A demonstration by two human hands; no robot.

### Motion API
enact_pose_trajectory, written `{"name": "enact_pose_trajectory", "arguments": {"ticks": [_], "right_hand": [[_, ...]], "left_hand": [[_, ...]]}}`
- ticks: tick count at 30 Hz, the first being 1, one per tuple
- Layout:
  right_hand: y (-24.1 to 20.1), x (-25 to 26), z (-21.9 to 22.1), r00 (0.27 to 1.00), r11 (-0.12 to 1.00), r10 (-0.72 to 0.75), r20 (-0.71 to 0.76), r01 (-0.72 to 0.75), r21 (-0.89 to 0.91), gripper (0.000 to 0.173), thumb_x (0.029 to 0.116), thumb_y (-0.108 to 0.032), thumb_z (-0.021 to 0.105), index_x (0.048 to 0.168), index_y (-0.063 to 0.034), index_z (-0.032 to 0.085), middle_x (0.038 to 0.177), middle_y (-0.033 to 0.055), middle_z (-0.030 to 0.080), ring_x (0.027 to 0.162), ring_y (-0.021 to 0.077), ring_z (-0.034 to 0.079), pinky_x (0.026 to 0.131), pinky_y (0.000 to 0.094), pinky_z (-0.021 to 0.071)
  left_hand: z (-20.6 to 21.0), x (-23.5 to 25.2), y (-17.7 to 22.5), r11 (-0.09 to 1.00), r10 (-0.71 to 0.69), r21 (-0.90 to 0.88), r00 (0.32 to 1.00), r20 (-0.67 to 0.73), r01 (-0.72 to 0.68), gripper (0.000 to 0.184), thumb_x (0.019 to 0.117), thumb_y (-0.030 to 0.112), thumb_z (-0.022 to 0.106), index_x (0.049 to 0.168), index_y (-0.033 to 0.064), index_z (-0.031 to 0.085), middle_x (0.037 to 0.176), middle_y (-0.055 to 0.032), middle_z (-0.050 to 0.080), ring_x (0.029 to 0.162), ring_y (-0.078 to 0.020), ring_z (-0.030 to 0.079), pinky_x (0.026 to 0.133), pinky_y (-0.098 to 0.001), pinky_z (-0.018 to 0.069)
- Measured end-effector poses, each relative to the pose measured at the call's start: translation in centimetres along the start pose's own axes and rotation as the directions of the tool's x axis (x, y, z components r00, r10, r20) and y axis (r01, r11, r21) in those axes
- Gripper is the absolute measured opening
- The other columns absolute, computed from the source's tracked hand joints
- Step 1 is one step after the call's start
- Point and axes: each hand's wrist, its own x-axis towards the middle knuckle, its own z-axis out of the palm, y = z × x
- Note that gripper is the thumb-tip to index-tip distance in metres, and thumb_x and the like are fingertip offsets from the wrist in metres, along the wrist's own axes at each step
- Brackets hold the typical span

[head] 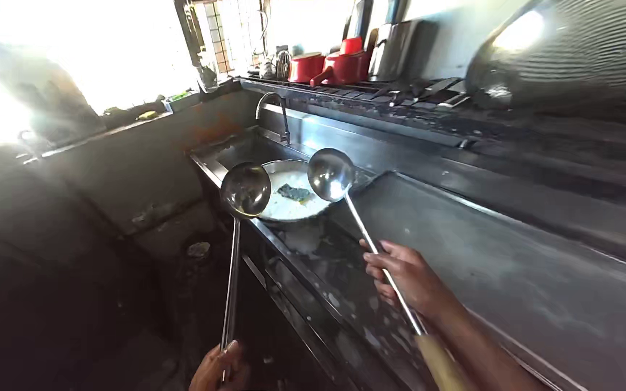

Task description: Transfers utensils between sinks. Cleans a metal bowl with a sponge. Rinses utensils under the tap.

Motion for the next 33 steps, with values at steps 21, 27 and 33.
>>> {"name": "enact_pose_trajectory", "arguments": {"ticks": [21, 27, 33], "right_hand": [[-13.0, 28.6, 11.3, 0.942, 0.135, 0.167, 0.292, 0.272, -0.953, 0.042, 0.1024, -0.038, 0.056, 0.135, -0.0128, 0.062, 0.126, 0.0214, 0.065, 0.117, 0.0410, 0.064, 0.093, 0.0618, 0.0522], [-4.2, 36.8, 15.5, 0.993, 0.262, 0.116, -0.007, -0.037, -0.964, 0.074, 0.0889, -0.011, 0.074, 0.154, -0.0011, 0.040, 0.150, 0.0400, 0.037, 0.136, 0.0588, 0.041, 0.103, 0.0692, 0.0454], [-8.5, 35.7, 17.7, 0.864, 0.759, 0.150, -0.481, -0.413, -0.504, 0.050, 0.1017, -0.029, 0.062, 0.127, 0.0135, 0.055, 0.124, 0.0337, 0.062, 0.117, 0.0456, 0.063, 0.099, 0.0622, 0.0499]], "left_hand": [[4.0, 24.4, 27.1, 0.816, -0.575, -0.074, 0.792, -0.205, 0.573, 0.025, 0.1064, 0.018, 0.039, 0.120, 0.0012, 0.051, 0.080, -0.0066, 0.059, 0.052, -0.0080, 0.058, 0.043, -0.0163, 0.0489], [0.3, 31.2, 27.6, 0.772, -0.587, 0.109, 0.769, -0.253, 0.626, 0.023, 0.1084, 0.022, 0.040, 0.104, 0.0030, 0.053, 0.071, -0.0056, 0.058, 0.043, -0.0064, 0.051, 0.038, -0.0170, 0.0428], [-2.8, 35.4, 31.2, 0.689, -0.654, 0.303, 0.745, -0.131, 0.658, 0.044, 0.1132, 0.034, 0.029, 0.113, -0.0014, 0.055, 0.058, -0.0001, 0.047, 0.037, -0.0047, 0.041, 0.034, -0.0166, 0.0357]]}}
